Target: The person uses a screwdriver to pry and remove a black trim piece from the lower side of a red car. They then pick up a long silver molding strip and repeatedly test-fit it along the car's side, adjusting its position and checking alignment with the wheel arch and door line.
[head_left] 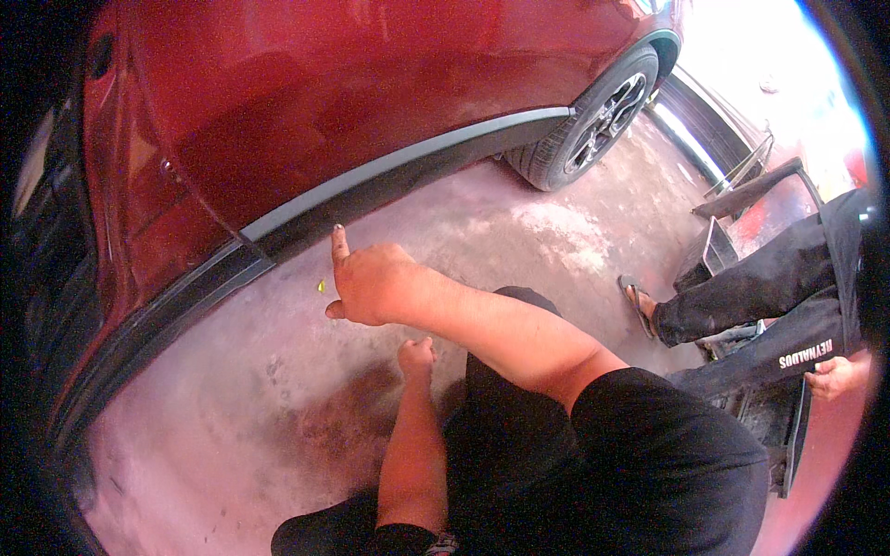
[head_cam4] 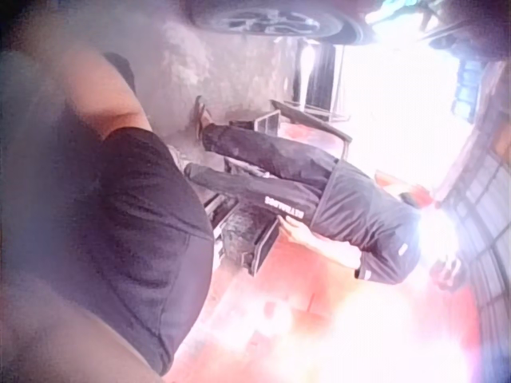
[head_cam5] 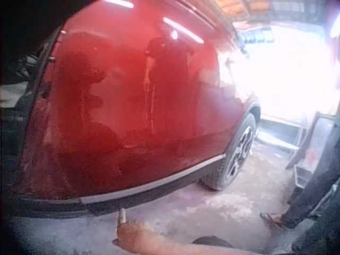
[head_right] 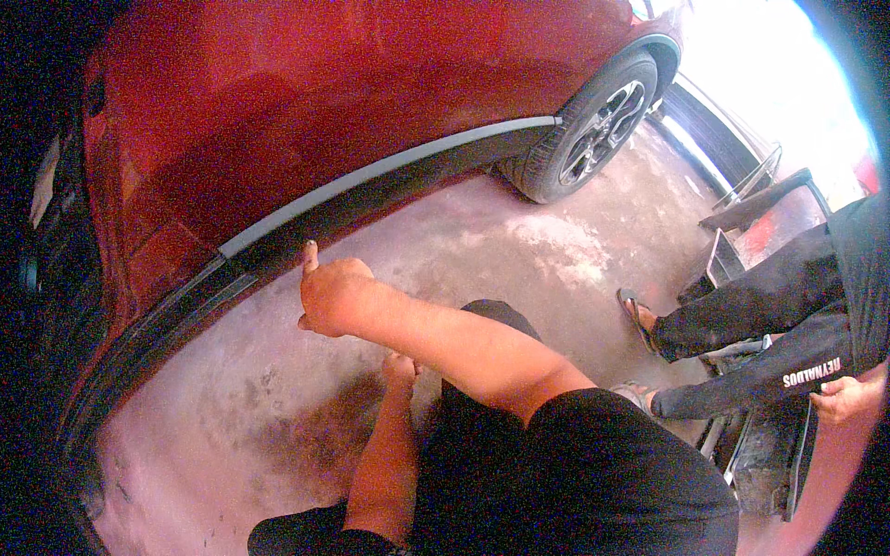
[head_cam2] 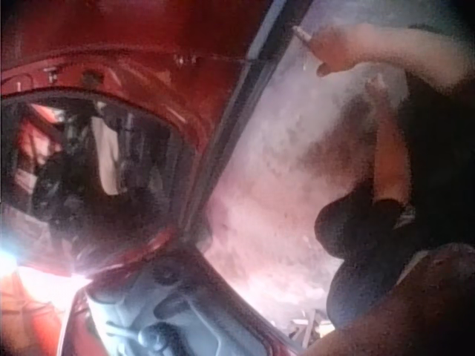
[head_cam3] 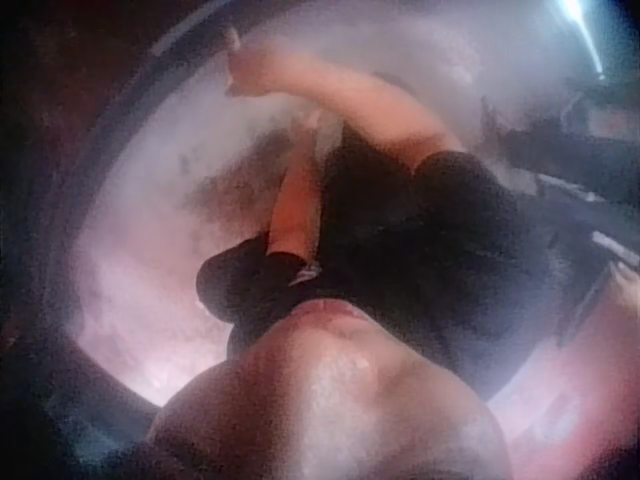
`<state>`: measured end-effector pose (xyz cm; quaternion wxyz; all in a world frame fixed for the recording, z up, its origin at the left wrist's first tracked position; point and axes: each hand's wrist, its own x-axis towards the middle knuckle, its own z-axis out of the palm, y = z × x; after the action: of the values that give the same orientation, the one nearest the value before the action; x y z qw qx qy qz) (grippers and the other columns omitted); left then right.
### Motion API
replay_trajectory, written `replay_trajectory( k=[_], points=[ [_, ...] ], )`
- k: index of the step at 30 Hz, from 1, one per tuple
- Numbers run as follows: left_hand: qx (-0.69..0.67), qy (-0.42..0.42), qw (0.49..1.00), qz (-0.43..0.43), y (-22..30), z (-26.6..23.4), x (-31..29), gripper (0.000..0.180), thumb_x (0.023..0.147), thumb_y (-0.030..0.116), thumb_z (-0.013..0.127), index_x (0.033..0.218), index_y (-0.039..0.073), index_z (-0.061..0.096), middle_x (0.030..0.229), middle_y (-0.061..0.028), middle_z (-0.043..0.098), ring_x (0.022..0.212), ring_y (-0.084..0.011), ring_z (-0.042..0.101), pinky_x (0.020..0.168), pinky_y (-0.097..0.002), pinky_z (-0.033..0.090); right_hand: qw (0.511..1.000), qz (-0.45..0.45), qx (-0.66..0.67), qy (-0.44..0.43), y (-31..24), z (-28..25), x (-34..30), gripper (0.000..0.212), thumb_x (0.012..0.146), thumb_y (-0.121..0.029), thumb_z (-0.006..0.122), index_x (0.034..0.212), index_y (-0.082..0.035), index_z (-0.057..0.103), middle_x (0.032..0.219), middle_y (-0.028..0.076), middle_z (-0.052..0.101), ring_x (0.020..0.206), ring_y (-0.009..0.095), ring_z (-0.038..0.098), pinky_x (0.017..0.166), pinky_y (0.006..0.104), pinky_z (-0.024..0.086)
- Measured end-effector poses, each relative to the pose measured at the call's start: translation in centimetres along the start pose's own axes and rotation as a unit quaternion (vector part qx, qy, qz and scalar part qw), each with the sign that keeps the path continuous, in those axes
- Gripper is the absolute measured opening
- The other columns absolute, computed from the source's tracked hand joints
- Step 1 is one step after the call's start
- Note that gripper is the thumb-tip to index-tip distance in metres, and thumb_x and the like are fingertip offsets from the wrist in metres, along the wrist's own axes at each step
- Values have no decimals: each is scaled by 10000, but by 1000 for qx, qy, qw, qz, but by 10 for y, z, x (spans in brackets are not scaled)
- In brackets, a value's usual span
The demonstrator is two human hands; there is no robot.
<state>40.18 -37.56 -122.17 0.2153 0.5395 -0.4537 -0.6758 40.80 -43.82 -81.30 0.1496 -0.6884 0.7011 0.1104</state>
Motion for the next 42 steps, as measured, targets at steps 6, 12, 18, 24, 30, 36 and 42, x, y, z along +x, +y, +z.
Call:
replay_trajectory(
  k=[6, 12, 18, 24, 30, 36, 42],
  points=[
    [-17, -5, 1000, -2, 13, -1, -9, 232, 806, 150, 679, 697, -26, 576, 592, -129, 626, 503, -230, 622, 503, -378, 476, 999, -28, -33, -28, 7, 1, 10, 653, 907, -560, 565, 1229, 8, 603, 1136, 173, 668, 1092, 326, 636, 937, 505, 490],
    [40, -5, 999, 0, 5, -6, -5, 247, 820, 188, 666, 727, -27, 586, 611, -129, 641, 517, -228, 627, 524, -383, 485, 994, -79, -62, 30, 14, 14, 23, 647, 896, -549, 573, 1245, -5, 599, 1188, 208, 641, 1275, 386, 483, 1105, 705, 171],
    [46, 7, 999, -12, 8, -9, -10, 272, 827, 213, 665, 736, -35, 598, 619, -126, 650, 530, -228, 632, 536, -377, 489, 997, -60, -42, 39, 24, 15, 38, 609, 899, -530, 574, 1195, -2, 634, 1210, 204, 639, 1282, 396, 484, 1103, 712, 177],
    [17, -2, 1000, -16, 27, -12, -23, 237, 811, 162, 683, 747, -54, 610, 619, -130, 646, 506, -214, 623, 513, -348, 483, 999, -50, -8, 15, 36, 18, 50, 611, 863, -530, 624, 1126, 20, 656, 1123, 205, 677, 1137, 390, 603, 1076, 627, 321],
    [42, -34, 999, -5, 28, -11, -21, 204, 802, 129, 661, 759, -65, 619, 619, -139, 642, 500, -208, 620, 503, -362, 489, 993, -104, 40, 38, 28, 39, 64, 547, 830, -505, 672, 1037, 1, 685, 1049, 201, 696, 1021, 381, 654, 875, 461, 523],
    [35, -4, 999, -8, -3, -12, 5, 233, 822, 157, 636, 806, -76, 634, 654, -150, 657, 507, -217, 624, 501, -364, 492, 994, -110, -1, -26, 2, 49, 66, 504, 828, -485, 680, 991, -10, 723, 1042, 194, 703, 995, 372, 670, 847, 492, 532],
    [56, -34, 998, 9, 6, -5, -11, 232, 830, 165, 637, 794, -64, 622, 660, -144, 655, 523, -215, 631, 517, -361, 496, 986, -155, 8, -60, -12, 57, 48, 488, 829, -472, 683, 981, -11, 733, 1013, 177, 716, 984, 358, 680, 820, 499, 535]
  ],
)
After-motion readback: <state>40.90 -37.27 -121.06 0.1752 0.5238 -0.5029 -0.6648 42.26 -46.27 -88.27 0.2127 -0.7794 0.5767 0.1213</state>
